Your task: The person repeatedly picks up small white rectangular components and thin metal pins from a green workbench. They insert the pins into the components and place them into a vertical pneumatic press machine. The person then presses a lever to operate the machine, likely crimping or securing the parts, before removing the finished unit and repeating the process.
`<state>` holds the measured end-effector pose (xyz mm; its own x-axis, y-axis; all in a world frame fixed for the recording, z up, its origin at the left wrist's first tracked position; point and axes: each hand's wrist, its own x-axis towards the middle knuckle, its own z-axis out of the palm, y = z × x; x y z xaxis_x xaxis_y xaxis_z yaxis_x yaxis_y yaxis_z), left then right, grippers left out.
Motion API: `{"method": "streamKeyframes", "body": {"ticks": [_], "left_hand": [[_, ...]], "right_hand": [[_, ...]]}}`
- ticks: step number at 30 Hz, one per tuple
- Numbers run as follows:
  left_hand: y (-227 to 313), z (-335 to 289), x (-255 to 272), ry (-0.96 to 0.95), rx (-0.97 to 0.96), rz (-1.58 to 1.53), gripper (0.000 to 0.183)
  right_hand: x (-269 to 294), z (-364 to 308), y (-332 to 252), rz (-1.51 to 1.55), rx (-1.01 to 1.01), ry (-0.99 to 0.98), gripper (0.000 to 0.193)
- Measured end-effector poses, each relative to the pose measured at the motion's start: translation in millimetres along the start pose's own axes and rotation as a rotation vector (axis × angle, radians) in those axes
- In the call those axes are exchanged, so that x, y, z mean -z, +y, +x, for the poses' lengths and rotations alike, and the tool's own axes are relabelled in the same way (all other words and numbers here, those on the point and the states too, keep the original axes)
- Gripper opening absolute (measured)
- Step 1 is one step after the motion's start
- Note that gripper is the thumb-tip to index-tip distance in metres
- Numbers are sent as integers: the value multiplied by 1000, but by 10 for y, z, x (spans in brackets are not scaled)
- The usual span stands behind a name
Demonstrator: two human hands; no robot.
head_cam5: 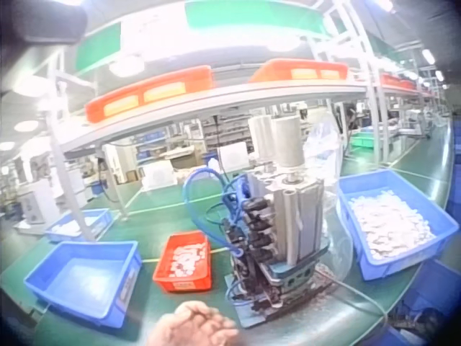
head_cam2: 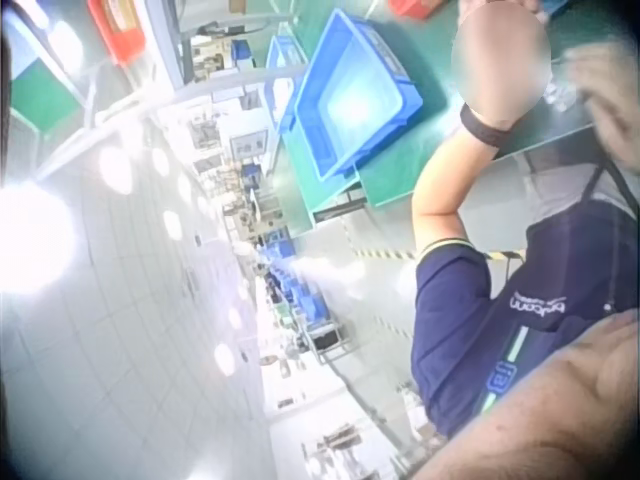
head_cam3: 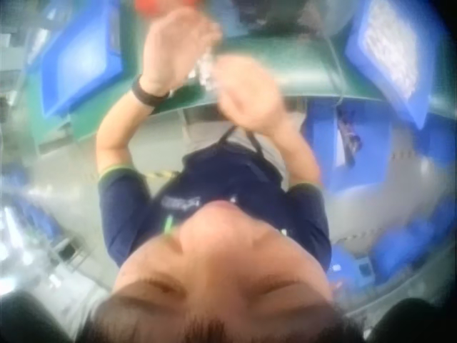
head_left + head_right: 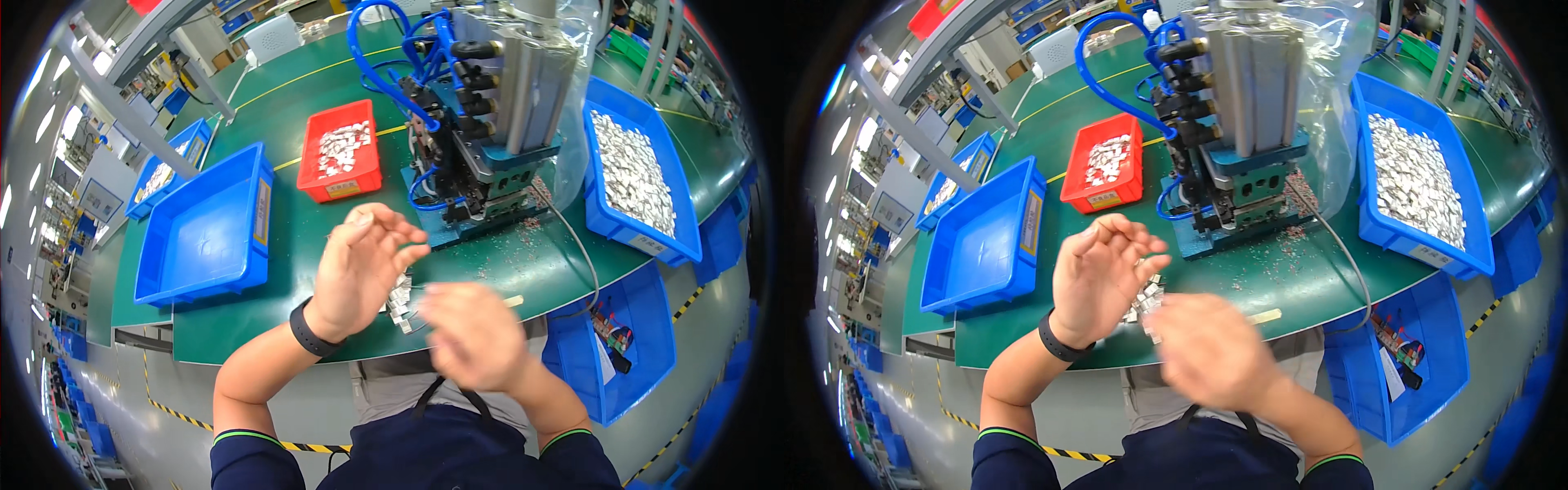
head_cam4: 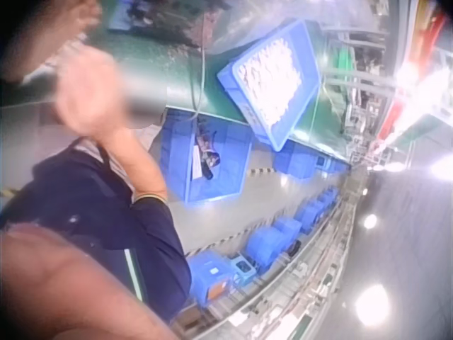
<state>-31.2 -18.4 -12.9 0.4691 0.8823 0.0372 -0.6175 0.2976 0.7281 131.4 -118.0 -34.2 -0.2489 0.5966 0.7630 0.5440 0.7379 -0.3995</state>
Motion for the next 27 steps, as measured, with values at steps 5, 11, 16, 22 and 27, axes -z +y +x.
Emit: {"method": "streamKeyframes", "body": {"ticks": [5, 11, 16, 22, 27], "left_hand": [[-1, 30, -195, -108, 200, -159, 41], [118, -7, -120, -80, 87, -81, 22], [279, -125, 161, -190, -279, 1224, 19], [138, -478, 225, -713, -493, 1755, 32], [98, -646, 82, -866, -626, 2156, 38]], "right_hand": [[-46, 124, -91, -178, -48, -159, 48], [349, -62, 253, -432, -210, 83, 23], [297, -153, 453, -276, -218, 129, 26], [178, -284, 580, -135, -119, 157, 27], [168, -231, 564, -123, -107, 188, 22]]}}
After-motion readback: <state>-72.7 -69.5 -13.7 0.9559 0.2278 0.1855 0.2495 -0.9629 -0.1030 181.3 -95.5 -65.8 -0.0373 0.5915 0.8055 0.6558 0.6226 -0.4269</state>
